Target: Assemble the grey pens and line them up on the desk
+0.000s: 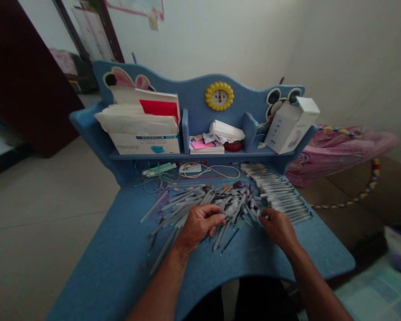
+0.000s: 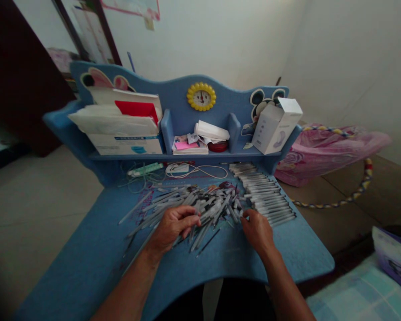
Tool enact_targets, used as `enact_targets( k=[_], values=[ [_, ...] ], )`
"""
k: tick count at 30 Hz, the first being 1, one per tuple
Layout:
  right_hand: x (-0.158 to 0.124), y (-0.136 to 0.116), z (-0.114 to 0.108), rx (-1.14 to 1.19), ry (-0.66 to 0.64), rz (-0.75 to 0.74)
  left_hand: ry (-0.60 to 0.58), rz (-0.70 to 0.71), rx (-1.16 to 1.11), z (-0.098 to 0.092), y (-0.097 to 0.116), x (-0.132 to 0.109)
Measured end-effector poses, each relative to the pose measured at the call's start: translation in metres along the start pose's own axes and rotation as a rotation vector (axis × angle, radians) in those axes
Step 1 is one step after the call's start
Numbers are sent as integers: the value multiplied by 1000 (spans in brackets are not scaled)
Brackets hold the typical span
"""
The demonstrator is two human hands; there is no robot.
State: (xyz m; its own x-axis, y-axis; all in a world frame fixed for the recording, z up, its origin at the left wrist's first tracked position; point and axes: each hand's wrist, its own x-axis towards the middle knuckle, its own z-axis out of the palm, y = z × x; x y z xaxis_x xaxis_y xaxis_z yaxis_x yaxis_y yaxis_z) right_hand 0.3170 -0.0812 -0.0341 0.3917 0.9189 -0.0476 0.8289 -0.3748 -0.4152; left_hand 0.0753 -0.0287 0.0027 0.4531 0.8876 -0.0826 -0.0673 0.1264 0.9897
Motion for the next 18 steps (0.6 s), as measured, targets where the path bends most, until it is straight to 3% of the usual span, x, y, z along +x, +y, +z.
enact_targets(
  k=[18],
  values=[
    [13,-7,2,-104,20,28,-24,-10,23,1,6,0]
  ],
)
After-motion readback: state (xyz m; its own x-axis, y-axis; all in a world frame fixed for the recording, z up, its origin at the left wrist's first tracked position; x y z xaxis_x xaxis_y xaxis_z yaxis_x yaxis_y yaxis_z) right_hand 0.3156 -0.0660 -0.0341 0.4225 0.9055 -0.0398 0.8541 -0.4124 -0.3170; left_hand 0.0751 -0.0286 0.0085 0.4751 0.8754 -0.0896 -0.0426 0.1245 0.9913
